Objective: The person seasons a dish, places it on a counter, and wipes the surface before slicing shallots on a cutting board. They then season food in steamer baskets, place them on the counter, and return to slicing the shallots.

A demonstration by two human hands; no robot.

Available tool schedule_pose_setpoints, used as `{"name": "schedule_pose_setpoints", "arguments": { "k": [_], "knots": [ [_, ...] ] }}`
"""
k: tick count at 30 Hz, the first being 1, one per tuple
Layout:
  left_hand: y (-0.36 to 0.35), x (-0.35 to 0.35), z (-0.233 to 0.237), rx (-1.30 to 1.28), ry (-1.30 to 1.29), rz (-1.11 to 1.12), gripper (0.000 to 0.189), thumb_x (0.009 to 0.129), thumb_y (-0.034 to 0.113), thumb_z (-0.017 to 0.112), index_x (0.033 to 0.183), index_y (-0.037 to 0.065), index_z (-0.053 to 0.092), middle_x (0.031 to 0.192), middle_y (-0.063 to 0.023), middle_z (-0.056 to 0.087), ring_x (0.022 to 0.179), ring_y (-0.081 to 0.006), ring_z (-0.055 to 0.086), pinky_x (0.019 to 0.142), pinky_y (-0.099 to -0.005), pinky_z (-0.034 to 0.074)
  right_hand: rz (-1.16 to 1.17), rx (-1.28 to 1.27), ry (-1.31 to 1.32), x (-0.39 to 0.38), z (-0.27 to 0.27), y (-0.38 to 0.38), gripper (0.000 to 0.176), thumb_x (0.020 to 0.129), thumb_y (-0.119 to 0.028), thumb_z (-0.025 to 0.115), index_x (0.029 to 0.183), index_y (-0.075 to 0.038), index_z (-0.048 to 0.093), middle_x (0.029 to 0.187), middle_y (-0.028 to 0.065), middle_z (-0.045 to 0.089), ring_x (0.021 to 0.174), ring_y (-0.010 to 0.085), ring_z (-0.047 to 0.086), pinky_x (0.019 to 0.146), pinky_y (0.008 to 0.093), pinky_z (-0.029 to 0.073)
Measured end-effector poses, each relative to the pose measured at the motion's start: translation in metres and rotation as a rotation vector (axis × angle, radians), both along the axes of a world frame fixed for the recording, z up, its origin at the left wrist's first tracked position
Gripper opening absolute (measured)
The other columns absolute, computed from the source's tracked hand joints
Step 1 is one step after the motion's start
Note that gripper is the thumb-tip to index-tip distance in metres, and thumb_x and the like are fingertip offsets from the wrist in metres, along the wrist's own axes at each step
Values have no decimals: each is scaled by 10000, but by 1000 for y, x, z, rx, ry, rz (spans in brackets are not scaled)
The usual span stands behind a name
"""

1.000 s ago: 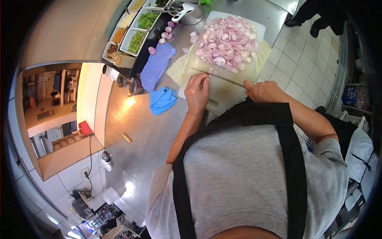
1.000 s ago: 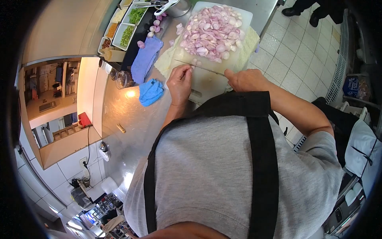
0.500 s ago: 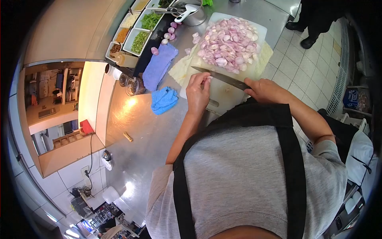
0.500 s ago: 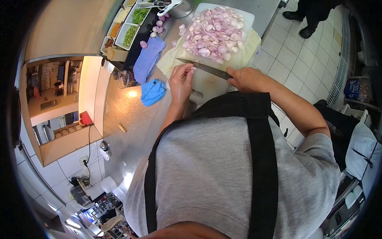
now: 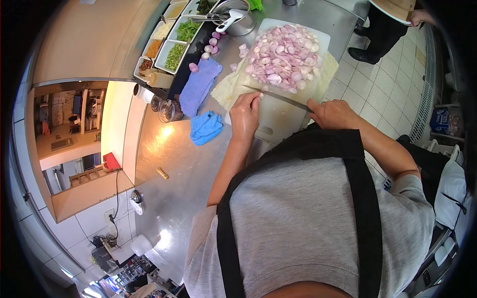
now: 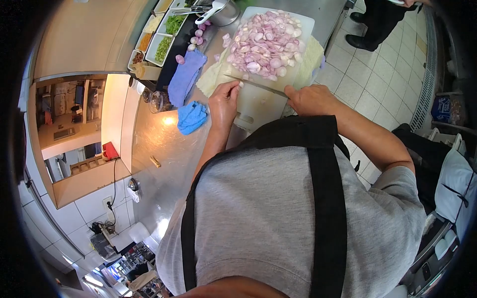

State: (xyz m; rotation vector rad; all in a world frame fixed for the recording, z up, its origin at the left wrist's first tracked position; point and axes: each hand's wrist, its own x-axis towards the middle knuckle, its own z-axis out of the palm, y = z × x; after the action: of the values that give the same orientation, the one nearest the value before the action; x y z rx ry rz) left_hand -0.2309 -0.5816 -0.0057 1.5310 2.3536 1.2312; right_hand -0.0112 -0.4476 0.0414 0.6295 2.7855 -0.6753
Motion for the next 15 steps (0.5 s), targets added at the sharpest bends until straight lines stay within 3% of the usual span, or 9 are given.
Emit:
{"name": "schedule_pose_setpoints", "arguments": {
  "k": [5,11,15],
  "knots": [
    [1,0,-4,2,30,-16,108,810,32,664,916,21,682,878,-151,672,757,-312,657,671,-363,523,18,-10,-24,3,19,-2,235,936,-270,497,1007,-51,451,668,186,633,692,408,644,609,515,494],
    [1,2,-6,32,12,1,101,814,30,658,912,24,679,866,-150,670,739,-303,656,664,-359,524,41,-1,24,-6,-13,0,244,946,-269,500,1021,-56,408,648,185,624,677,405,637,591,512,481],
    [0,3,-4,5,-10,12,94,818,31,658,910,18,675,872,-149,671,728,-295,657,659,-351,525,20,-36,-17,-1,13,-3,238,940,-262,495,1014,-44,436,666,190,628,691,409,639,606,511,489]
  ]
}}
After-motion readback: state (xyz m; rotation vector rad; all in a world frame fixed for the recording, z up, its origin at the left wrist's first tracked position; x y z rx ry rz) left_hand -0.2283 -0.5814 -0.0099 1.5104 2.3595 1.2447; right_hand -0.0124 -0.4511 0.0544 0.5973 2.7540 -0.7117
